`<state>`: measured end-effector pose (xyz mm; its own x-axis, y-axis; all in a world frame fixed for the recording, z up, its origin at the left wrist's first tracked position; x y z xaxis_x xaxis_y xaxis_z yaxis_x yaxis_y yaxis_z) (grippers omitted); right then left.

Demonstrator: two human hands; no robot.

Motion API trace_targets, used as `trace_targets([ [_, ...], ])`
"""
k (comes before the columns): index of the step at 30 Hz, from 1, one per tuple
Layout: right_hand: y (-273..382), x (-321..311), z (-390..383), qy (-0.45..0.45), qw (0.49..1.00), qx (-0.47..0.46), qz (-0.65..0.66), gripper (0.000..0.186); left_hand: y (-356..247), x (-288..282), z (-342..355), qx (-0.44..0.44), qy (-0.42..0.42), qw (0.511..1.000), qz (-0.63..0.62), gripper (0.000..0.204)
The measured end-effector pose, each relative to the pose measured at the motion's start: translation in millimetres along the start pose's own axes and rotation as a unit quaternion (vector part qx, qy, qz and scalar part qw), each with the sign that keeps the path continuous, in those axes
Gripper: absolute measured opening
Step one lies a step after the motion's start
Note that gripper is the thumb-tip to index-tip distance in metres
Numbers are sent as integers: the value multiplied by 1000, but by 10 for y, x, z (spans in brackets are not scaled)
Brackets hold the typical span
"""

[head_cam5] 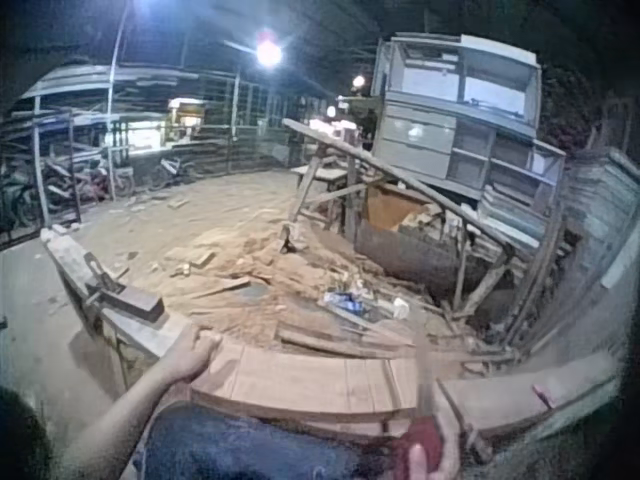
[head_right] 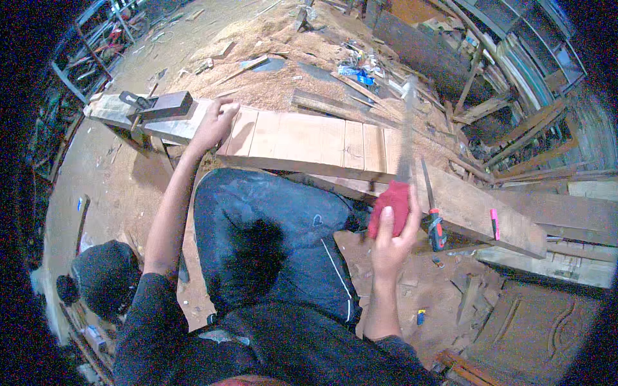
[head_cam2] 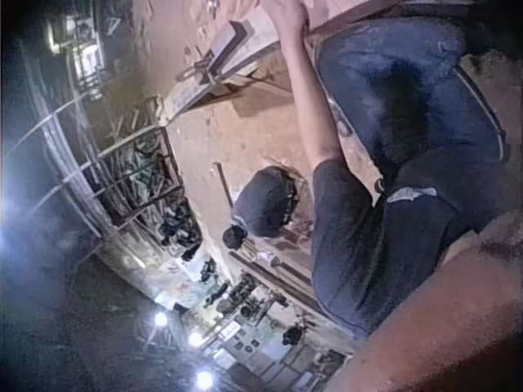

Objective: The person wipes a hand saw with a cloth and then uses the saw to cut into a piece of wood held on a low wooden beam.

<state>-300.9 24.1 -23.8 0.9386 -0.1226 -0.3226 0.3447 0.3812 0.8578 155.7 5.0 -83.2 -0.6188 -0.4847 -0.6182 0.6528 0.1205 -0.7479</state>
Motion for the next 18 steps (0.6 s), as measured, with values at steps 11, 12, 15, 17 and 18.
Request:
trace_targets([
  [11, -469, 524, 435, -67, 997, -33, -6, 52, -130, 133, -339, -113, -12, 993, 31, 55],
  [12, -495, 530, 476, -81, 996, -37, 7, 50, -192, 160, -401, -113, -18, 993, 33, 54],
  [15, -708, 399, 640, -74, 996, -45, 4, 51, -384, 222, -627, -105, -20, 994, 21, 51],
  [17, -683, 332, 704, -59, 998, -33, 18, 52, -608, 178, -787, -115, -6, 992, 51, 54],
  [18, -686, 325, 716, -46, 998, -28, 24, 52, -691, 142, -912, -131, -6, 988, 80, 55],
])
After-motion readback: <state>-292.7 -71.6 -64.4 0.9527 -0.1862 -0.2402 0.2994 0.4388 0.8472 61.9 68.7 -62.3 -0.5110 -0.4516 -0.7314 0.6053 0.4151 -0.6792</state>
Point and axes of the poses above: each hand's wrist, its own z-axis towards the middle knuckle, its own x-axis out of the palm, y = z × x, the point moved 1 cm from there along z, towards the middle knuckle, and after that the axes turned 1 degree about y, right-handed, at the moved point
